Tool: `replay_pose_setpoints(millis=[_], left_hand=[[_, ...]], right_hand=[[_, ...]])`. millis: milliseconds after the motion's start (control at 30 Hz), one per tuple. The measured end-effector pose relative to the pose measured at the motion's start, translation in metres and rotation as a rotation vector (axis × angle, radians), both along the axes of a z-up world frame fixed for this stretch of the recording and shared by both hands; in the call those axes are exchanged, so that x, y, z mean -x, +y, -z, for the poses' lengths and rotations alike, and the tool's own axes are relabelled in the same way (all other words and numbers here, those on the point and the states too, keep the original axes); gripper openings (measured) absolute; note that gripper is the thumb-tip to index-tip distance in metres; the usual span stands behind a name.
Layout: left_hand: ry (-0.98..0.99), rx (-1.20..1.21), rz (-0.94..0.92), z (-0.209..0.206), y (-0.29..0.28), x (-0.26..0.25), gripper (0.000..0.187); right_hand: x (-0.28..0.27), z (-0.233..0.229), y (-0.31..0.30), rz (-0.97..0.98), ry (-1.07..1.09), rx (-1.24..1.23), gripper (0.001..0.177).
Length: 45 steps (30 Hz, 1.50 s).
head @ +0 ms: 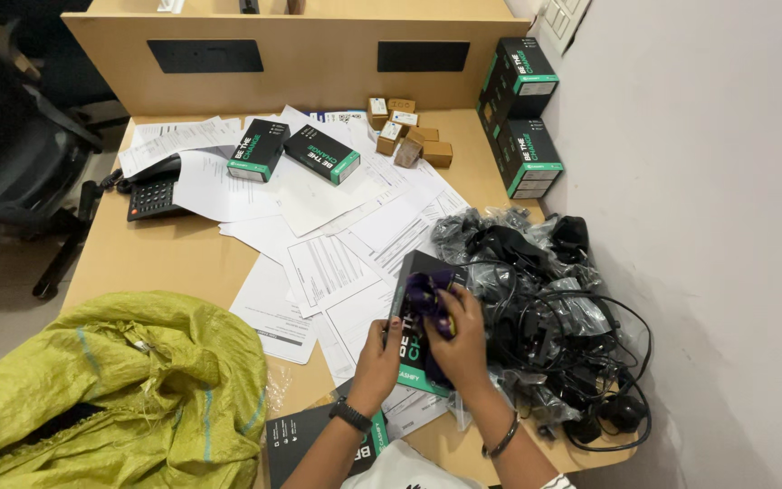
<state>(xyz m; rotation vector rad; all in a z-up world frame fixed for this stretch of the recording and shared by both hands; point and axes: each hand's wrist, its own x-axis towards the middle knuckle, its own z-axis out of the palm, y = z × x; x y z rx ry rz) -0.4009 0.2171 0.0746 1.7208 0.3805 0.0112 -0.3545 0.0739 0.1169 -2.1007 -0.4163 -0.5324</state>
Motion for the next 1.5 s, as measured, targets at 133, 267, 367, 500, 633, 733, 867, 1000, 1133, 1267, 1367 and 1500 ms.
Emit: replay_pose_setpoints(millis=[133,267,367,500,633,733,867,1000,1133,1267,1367,1500], left_hand=[[-0.176,0.217,-0.136,0.017,0.016,0.001,0.052],[-0.207,0.111,-0.095,0.005,0.008,0.011,0.051],[0.017,-0.028,0.022,-0.012,-0.005,0.018,0.052],[-0.029,-0.014,0.056,-0.015,-0.007,0.022,0.053],[-0.037,0.043,-0.019,0.005,0.004,0.009,0.055],[-0.296,0.088,-0.140,0.017,0.021,-0.002,0.058],[-0.194,0.094,-0.154,0.003,0.022,0.000,0.059],[0.002,-0.077,-0.007,-0.033,0.000,0.016,0.050],[0.047,-0.079,0.079,-0.054,-0.009,0.028,0.046],[-0.018,-0.132,0.075,-0.059,-0.003,0.032,0.046],[-0.085,-0.243,0.138,-0.063,0.006,0.031,0.046],[-0.066,-0.281,0.239,-0.070,0.012,0.032,0.047]], right_hand=[[0.051,0.005,0.015,-0.160,-0.006,0.142,0.048],[0.035,-0.006,0.015,-0.125,-0.075,0.169,0.046],[-0.003,-0.022,0.008,-0.033,-0.121,0.106,0.049],[-0.023,-0.038,-0.006,0.081,-0.157,0.070,0.062],[-0.002,-0.026,-0.003,-0.043,-0.225,0.269,0.062],[0.041,-0.010,0.011,-0.132,-0.184,0.276,0.055],[0.052,-0.013,0.019,-0.200,-0.206,0.287,0.056],[0.008,-0.023,0.016,-0.055,-0.235,0.246,0.049],[-0.047,-0.013,-0.005,0.106,-0.156,0.234,0.043],[-0.088,0.019,-0.037,0.102,0.040,-0.102,0.028],[-0.098,0.029,-0.056,-0.124,0.231,-0.211,0.024],[-0.091,0.022,-0.069,-0.247,0.115,-0.230,0.029]])
